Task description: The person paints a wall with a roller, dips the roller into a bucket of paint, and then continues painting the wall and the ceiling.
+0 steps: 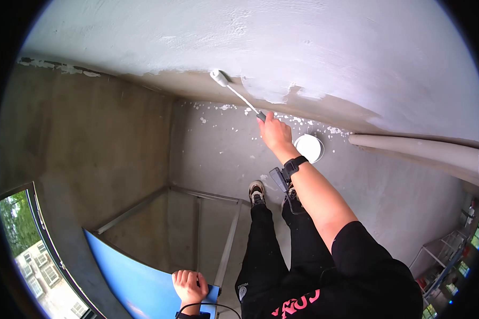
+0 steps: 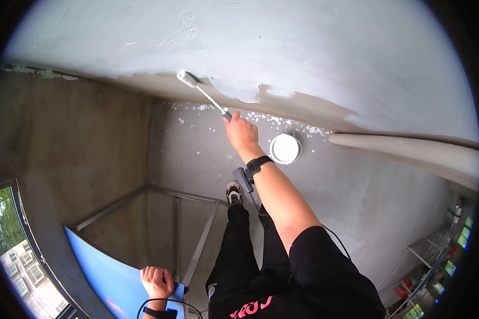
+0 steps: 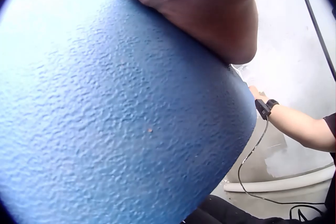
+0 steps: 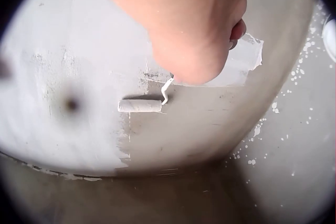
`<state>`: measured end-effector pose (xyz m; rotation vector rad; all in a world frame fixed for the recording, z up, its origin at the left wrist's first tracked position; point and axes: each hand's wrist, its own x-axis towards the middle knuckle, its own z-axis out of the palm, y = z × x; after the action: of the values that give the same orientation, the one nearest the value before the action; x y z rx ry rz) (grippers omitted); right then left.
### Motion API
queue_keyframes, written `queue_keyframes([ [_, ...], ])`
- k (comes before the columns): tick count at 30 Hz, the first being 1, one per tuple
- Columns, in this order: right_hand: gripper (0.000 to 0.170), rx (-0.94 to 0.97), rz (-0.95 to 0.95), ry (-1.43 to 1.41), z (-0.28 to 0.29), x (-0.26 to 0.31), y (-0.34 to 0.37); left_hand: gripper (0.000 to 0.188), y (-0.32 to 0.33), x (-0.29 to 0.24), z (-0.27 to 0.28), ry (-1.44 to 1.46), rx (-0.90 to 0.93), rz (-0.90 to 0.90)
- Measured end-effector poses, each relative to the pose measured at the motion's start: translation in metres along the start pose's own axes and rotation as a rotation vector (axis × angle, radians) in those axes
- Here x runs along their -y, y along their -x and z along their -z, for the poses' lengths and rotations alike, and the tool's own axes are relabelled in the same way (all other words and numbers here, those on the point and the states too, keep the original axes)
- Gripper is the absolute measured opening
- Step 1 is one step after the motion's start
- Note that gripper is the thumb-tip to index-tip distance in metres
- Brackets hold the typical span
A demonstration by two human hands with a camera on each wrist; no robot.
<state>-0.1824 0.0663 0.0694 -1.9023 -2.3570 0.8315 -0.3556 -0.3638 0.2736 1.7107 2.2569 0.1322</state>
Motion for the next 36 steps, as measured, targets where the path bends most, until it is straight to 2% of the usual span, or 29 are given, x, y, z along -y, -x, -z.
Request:
queue_keyframes([
  [8,0.043,-0.013,-0.135,0.038,0.009,-0.037,0.023,0.011,0.000,0.002,-0.002,-0.028,0.051,-0.013],
  [16,0.047,0.012,-0.298,0.041,0.038,-0.127,0.073,0.012,0.002,0.001,-0.005,-0.044,0.072,-0.001],
  [36,0.046,-0.269,-0.624,0.117,0.110,-0.368,0.200,0.011,0.007,0.002,-0.010,-0.121,0.130,-0.060],
])
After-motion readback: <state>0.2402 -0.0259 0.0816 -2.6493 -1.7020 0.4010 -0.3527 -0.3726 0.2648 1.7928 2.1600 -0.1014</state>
